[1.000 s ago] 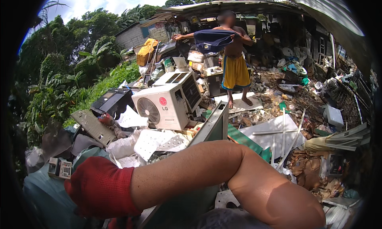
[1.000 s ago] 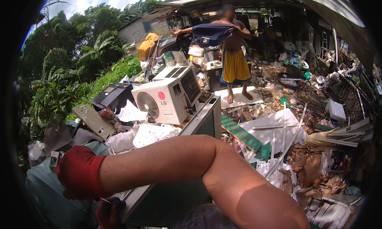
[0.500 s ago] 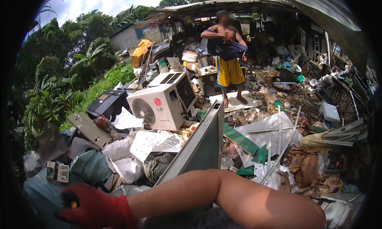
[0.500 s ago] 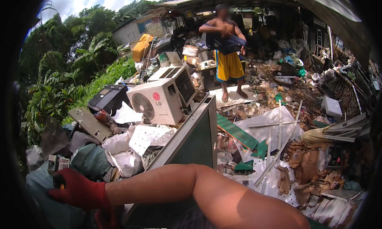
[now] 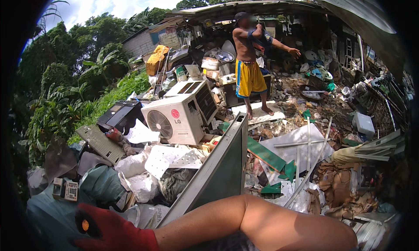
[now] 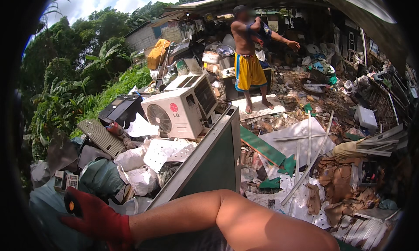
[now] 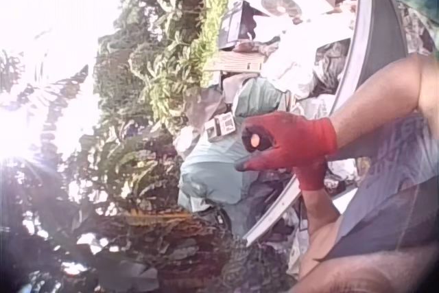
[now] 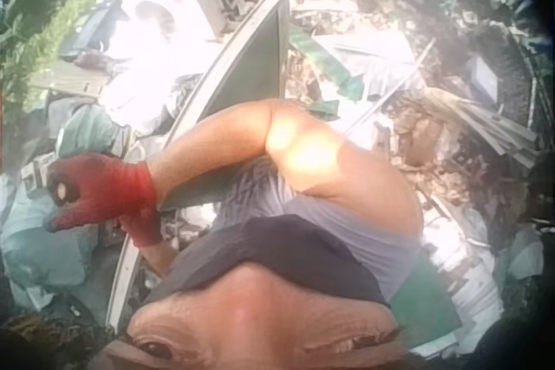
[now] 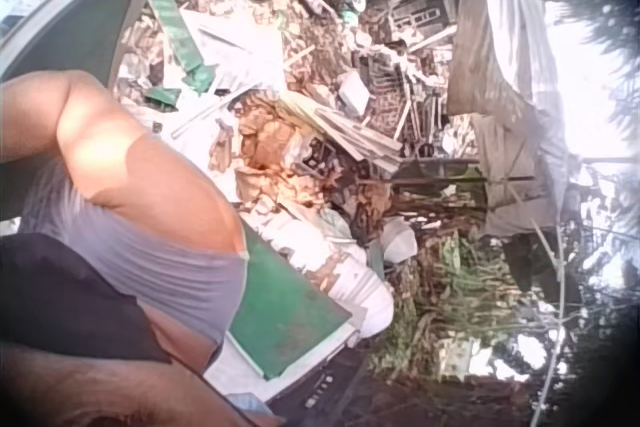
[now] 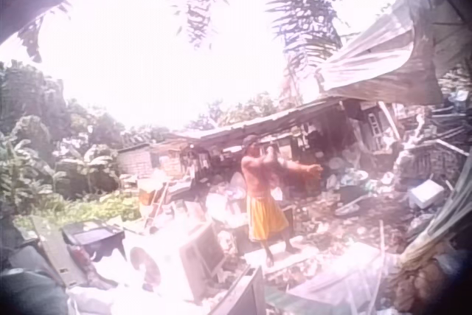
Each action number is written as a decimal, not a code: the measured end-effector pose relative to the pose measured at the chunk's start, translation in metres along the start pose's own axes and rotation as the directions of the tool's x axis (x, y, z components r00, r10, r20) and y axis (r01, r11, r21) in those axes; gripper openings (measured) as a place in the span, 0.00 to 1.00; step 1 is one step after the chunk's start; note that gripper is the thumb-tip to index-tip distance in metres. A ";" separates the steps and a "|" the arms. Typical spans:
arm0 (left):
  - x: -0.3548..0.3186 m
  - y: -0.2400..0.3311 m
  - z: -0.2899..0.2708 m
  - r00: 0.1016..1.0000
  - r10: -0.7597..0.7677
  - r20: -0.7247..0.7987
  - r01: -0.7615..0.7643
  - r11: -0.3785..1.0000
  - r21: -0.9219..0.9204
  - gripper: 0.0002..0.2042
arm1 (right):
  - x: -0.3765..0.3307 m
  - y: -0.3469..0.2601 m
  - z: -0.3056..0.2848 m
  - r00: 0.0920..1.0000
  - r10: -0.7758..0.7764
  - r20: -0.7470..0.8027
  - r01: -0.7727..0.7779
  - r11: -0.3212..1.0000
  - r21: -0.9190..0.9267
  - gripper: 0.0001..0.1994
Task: The person uses a screwdriver to remove screws from a metal electronic component and a door frame in a trash area.
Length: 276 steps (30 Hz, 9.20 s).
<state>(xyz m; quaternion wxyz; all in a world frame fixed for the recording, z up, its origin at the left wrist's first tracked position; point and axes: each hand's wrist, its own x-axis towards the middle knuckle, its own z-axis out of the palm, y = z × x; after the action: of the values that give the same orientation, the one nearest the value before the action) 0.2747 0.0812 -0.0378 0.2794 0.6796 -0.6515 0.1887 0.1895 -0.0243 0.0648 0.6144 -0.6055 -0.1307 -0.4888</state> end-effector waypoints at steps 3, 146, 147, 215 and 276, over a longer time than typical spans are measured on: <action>0.014 0.029 -0.022 0.969 -0.161 0.187 0.202 0.953 -0.225 0.13 | 0.037 0.032 -0.026 0.776 0.177 0.606 -0.353 0.917 0.185 0.22; 0.031 0.057 -0.027 0.809 -0.440 0.391 0.588 0.632 -0.505 0.09 | 0.114 -0.088 -0.055 0.267 0.833 0.485 0.568 0.270 -0.777 0.24; 0.030 0.057 -0.028 0.800 -0.454 0.392 0.600 0.622 -0.504 0.09 | 0.116 -0.079 -0.051 0.255 0.838 0.482 0.630 0.234 -0.741 0.26; 0.013 0.041 -0.022 0.764 -0.559 0.323 0.642 0.608 -0.467 0.07 | 0.124 -0.060 -0.032 -0.039 0.648 0.761 0.605 0.621 -0.498 0.25; 0.053 0.041 -0.042 0.853 -0.343 0.394 0.500 0.754 -0.426 0.08 | -0.641 -0.090 -0.364 -0.187 0.011 -0.982 -0.877 0.450 0.172 0.21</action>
<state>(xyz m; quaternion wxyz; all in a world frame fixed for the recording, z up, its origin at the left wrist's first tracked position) 0.2433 0.0663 0.0327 0.3867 0.7303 -0.5390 -0.1629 -0.3482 -0.0389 -0.4472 0.4191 -0.2669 0.7387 -0.4555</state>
